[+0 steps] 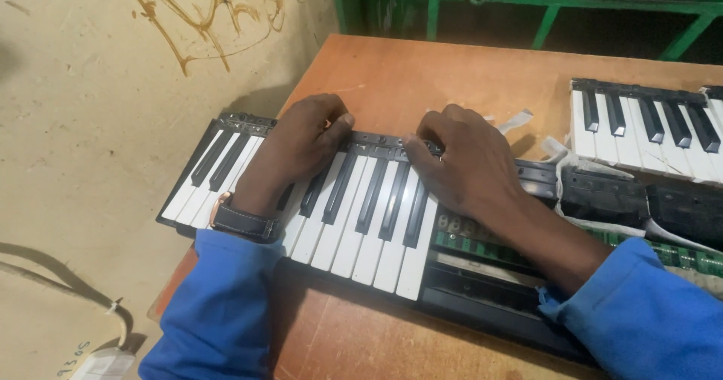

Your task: Removing key blocks and internal contact strips from an electronic keyboard during disassembly.

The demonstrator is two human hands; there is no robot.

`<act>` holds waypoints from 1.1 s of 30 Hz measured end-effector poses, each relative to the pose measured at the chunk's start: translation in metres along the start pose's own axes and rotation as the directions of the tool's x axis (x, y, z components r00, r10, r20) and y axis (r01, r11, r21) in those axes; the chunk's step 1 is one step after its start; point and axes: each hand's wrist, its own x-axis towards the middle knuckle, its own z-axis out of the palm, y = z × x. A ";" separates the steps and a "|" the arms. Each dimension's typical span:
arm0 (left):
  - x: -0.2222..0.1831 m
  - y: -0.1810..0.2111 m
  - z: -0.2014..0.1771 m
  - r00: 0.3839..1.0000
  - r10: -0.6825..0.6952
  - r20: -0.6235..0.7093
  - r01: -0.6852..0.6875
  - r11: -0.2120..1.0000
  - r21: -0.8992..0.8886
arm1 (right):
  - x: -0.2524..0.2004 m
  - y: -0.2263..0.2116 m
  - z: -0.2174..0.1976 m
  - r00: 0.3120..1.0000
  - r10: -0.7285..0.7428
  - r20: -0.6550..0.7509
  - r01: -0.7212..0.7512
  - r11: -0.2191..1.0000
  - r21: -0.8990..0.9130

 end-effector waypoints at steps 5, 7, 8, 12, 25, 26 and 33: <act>0.007 -0.018 0.004 0.994 0.066 -0.086 -0.074 0.993 -0.095 | 0.005 0.007 0.006 1.000 -0.002 0.006 0.002 1.000 0.024; 0.008 -0.015 0.007 0.990 0.087 -0.108 -0.103 0.982 -0.157 | 0.008 0.010 0.008 1.000 0.001 -0.003 -0.001 0.999 0.033; 0.005 -0.006 0.006 0.996 0.063 -0.068 -0.072 0.987 -0.141 | 0.009 0.010 0.007 1.000 0.001 0.004 -0.001 0.999 0.039; 0.001 -0.005 0.006 0.998 -0.024 -0.059 0.015 0.989 -0.150 | 0.009 0.014 0.011 0.995 -0.076 -0.068 0.091 0.961 0.263; -0.008 0.005 -0.005 0.991 -0.041 -0.129 0.005 0.964 -0.267 | 0.008 0.006 -0.003 0.997 -0.078 -0.025 0.082 0.945 0.316; -0.006 0.003 -0.005 0.989 -0.048 -0.143 0.004 0.957 -0.292 | 0.008 0.006 -0.003 0.998 -0.063 0.022 0.050 0.930 0.365; -0.004 0.013 -0.020 0.889 -0.319 -0.330 0.100 0.837 -0.538 | 0.008 0.008 0.001 0.996 -0.012 0.092 -0.037 0.855 0.517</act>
